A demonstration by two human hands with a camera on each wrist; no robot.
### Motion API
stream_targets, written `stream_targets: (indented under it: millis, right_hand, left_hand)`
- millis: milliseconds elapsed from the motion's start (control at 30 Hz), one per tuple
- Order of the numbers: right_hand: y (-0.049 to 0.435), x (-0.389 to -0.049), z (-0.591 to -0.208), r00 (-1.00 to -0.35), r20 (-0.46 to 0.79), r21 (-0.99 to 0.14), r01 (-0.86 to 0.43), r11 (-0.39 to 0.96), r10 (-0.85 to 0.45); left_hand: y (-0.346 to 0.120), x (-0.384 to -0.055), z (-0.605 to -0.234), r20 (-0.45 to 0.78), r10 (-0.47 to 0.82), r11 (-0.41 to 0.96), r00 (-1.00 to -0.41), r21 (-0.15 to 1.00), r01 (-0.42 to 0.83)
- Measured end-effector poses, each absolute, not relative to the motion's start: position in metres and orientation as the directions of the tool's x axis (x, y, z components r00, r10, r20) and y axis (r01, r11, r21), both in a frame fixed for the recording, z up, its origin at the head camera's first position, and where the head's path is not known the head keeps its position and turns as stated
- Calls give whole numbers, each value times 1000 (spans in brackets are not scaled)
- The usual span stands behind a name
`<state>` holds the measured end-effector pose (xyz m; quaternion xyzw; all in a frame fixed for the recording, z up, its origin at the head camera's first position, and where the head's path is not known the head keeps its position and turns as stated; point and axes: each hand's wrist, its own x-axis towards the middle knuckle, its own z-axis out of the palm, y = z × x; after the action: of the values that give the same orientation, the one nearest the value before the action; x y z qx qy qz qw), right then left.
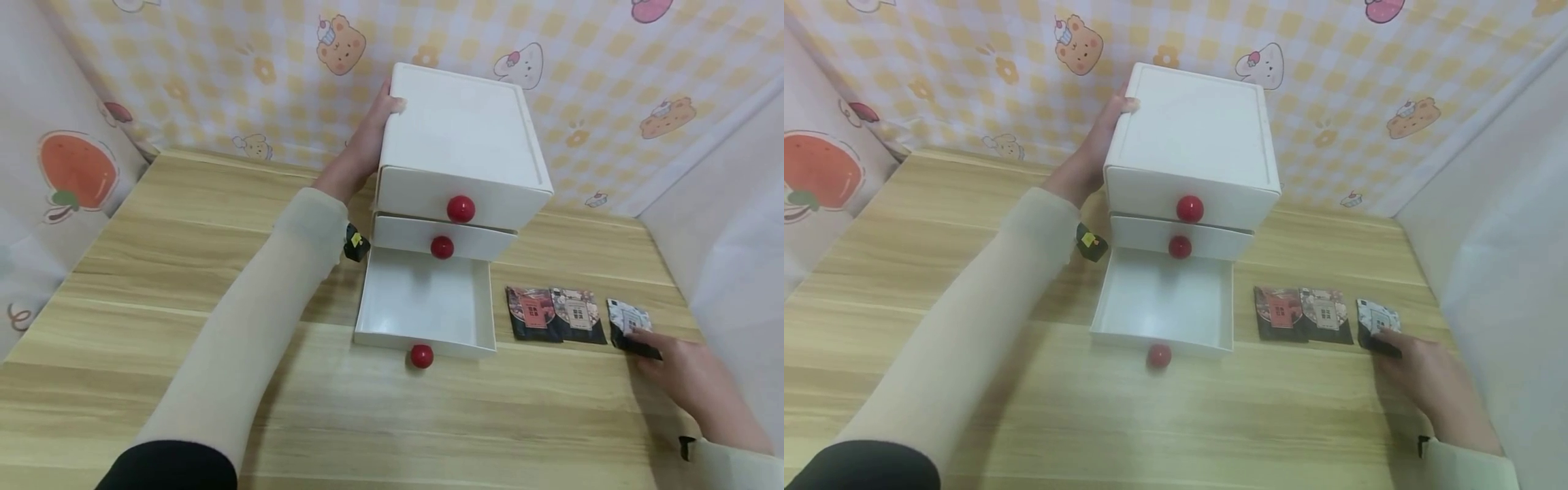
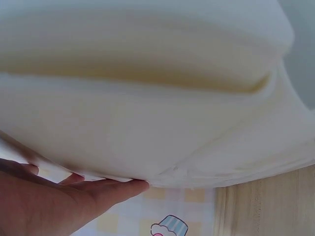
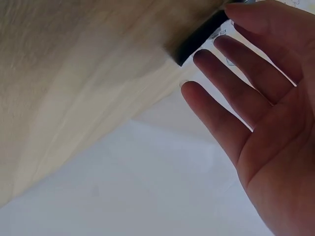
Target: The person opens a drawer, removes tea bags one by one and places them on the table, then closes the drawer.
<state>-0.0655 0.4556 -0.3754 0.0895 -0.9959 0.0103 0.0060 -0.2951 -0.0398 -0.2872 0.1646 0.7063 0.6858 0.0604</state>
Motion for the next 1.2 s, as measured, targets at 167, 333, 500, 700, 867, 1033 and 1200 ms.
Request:
stream_targets:
  millis: [167,333,500,700,867,1033,1200]
  right_hand:
    - [448,-61,-373,-976,59,-23,-209,978,-208]
    - [426,-57,-364,-961,98,1,-260,966,-259]
    - [392,-56,-355,-897,241,21,-376,926,-370]
    - [344,-51,-354,-784,372,-11,-540,842,-497]
    - [308,-47,-348,-715,435,-39,-621,783,-546]
    - [280,-45,-342,-637,503,-28,-688,725,-584]
    - [261,-40,-338,-629,487,-41,-710,703,-606]
  left_hand:
    - [-39,-295,-287,136,314,7,-940,989,146]
    - [-39,-294,-287,141,314,-1,-939,989,149]
    - [-39,-294,-287,135,310,1,-941,990,143]
    - [-39,-295,-288,140,305,-4,-942,989,146]
    - [-39,-296,-288,129,306,-6,-943,991,133]
    - [-40,-296,-288,128,304,-2,-944,991,134]
    - [-40,-295,-289,143,311,-2,-939,989,150]
